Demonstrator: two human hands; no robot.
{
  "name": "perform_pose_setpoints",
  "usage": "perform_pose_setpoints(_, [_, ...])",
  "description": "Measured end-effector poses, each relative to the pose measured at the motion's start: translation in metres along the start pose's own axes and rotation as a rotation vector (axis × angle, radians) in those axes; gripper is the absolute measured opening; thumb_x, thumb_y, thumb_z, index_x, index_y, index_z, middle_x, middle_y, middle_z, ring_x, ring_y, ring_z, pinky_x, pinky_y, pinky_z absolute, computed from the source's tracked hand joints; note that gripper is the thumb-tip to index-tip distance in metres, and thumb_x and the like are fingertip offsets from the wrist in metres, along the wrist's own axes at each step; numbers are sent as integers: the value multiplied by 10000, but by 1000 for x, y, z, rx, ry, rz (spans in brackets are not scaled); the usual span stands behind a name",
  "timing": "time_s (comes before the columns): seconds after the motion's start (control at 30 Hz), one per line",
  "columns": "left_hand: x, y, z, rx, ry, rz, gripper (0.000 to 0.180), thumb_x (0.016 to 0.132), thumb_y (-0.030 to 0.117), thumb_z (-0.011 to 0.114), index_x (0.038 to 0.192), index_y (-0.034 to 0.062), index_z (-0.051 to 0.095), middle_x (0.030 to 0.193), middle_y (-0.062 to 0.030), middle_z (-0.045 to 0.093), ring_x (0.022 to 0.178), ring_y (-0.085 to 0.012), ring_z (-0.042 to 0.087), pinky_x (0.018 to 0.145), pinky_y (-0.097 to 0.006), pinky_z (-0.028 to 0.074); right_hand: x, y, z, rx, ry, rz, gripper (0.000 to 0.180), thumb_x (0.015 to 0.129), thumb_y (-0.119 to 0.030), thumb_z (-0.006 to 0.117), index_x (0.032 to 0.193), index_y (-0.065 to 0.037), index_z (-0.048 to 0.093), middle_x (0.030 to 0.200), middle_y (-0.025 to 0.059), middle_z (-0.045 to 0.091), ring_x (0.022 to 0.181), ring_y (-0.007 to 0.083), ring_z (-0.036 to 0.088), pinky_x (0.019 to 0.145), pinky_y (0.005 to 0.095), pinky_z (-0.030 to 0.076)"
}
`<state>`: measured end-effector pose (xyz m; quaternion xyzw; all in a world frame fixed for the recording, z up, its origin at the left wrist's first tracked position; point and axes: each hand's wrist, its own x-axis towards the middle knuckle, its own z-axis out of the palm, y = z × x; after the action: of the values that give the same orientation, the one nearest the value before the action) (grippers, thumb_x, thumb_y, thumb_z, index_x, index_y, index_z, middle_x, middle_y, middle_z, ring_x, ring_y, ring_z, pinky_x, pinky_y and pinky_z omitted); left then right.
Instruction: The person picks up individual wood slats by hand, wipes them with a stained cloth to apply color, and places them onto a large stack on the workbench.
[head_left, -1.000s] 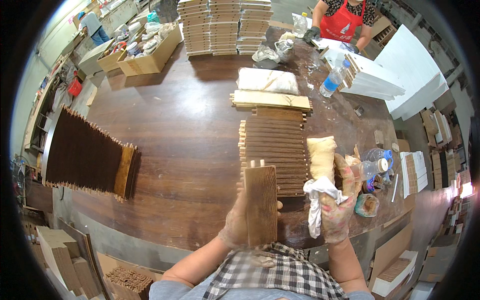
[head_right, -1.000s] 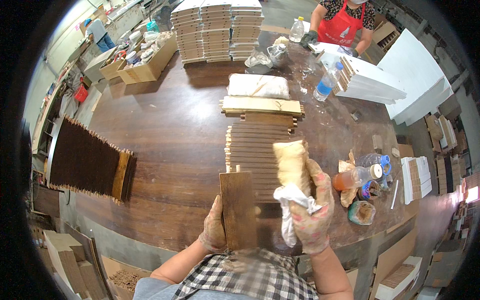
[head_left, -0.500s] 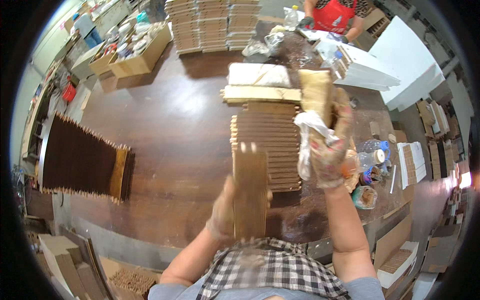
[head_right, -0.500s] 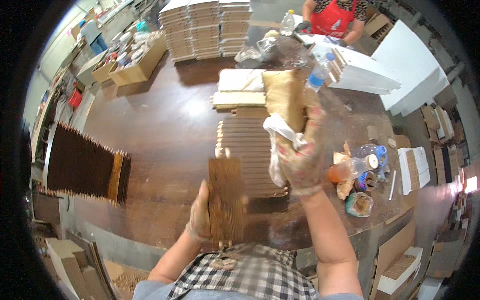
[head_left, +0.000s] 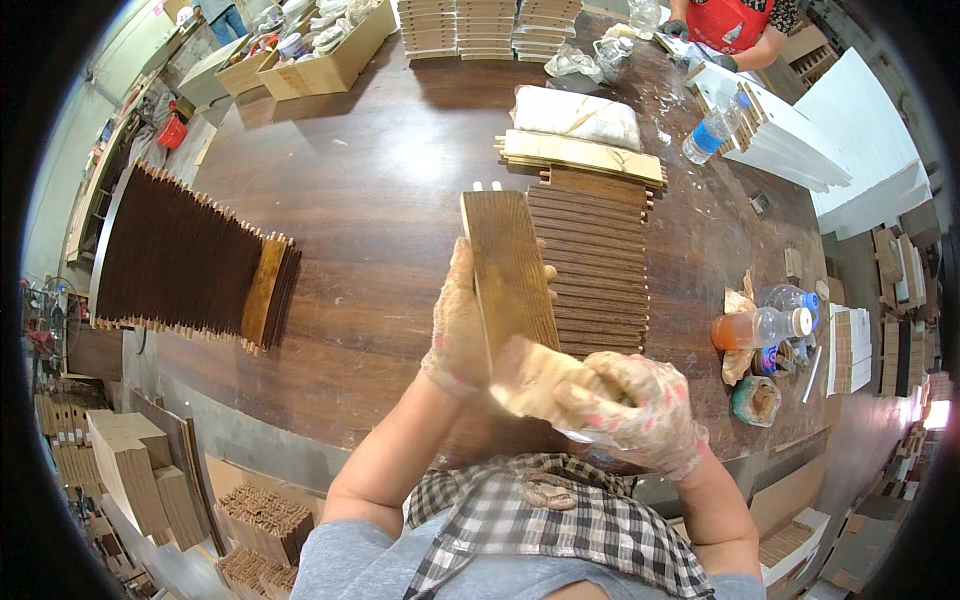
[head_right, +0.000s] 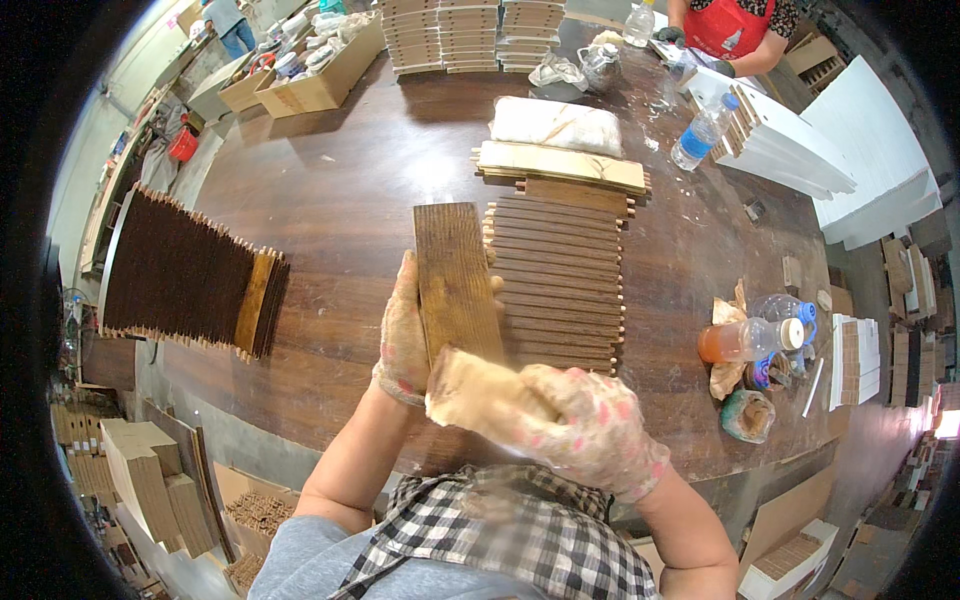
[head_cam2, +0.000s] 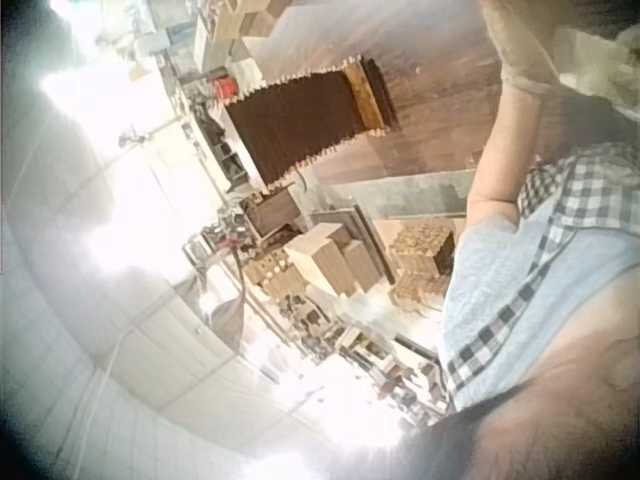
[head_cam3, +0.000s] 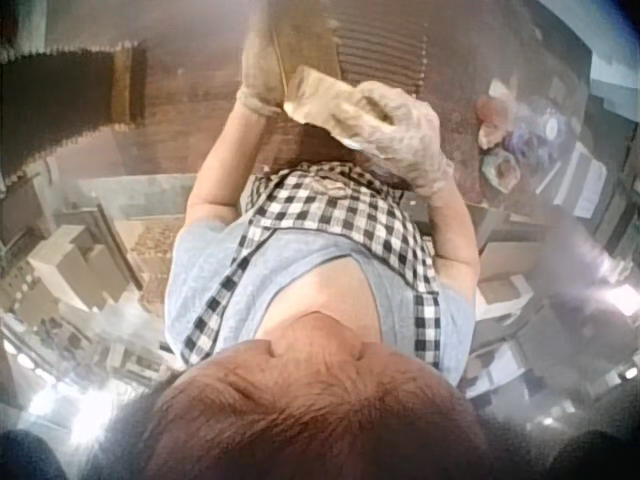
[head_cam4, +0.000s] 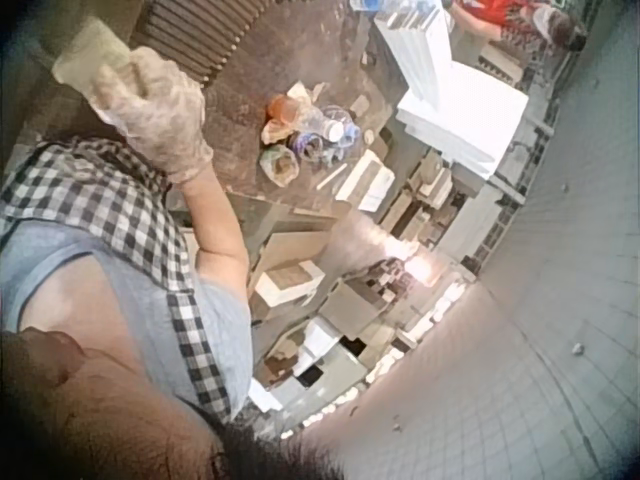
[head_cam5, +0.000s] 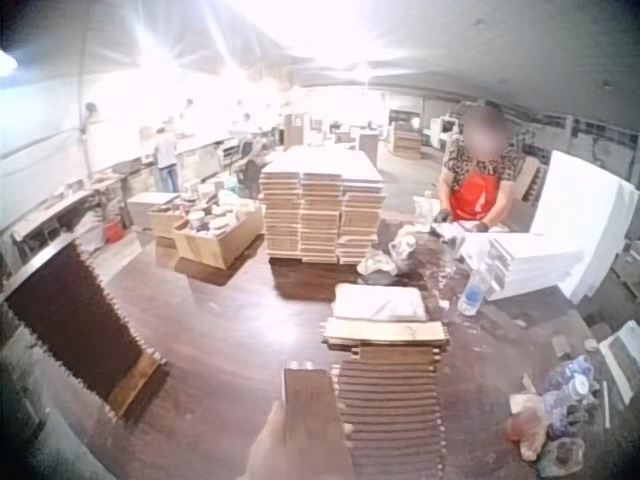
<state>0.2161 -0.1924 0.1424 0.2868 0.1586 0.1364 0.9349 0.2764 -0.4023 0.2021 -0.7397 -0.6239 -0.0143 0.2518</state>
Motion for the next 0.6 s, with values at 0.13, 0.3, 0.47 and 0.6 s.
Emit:
perform_pose_setpoints(0.13, [-6,7,4,-42,13,-67,655,1020,587,316,1367,62,499,1232,-126,612,1026,-247,632,894,-407,549,-7,6,2,-53,0,-15,401,696,-262,808,1084,-245,706,1059,89,654,858,271,687,702,377,580])
perform_pose_setpoints(0.3, [1,5,-11,-132,-34,-71,733,990,642,337,1344,23,506,1091,-178,660,944,-260,656,841,-398,566,-18,15,-10,-53,55,51,464,648,-174,836,1091,-198,701,1044,92,650,840,274,687,667,362,568])
perform_pose_setpoints(0.47, [-3,7,-12,-241,-96,-118,748,985,650,337,1356,19,493,1115,-179,651,956,-260,653,822,-405,571,-26,15,-1,-45,35,68,449,646,-148,828,1078,-157,706,1094,111,637,844,292,688,689,364,570])
perform_pose_setpoints(0.6, [-3,9,-16,-218,-81,-100,750,987,644,344,1385,20,462,1141,-168,642,966,-244,651,832,-408,573,-50,28,-8,255,216,324,506,729,-289,812,1192,-140,674,1125,131,607,998,294,657,813,357,567])
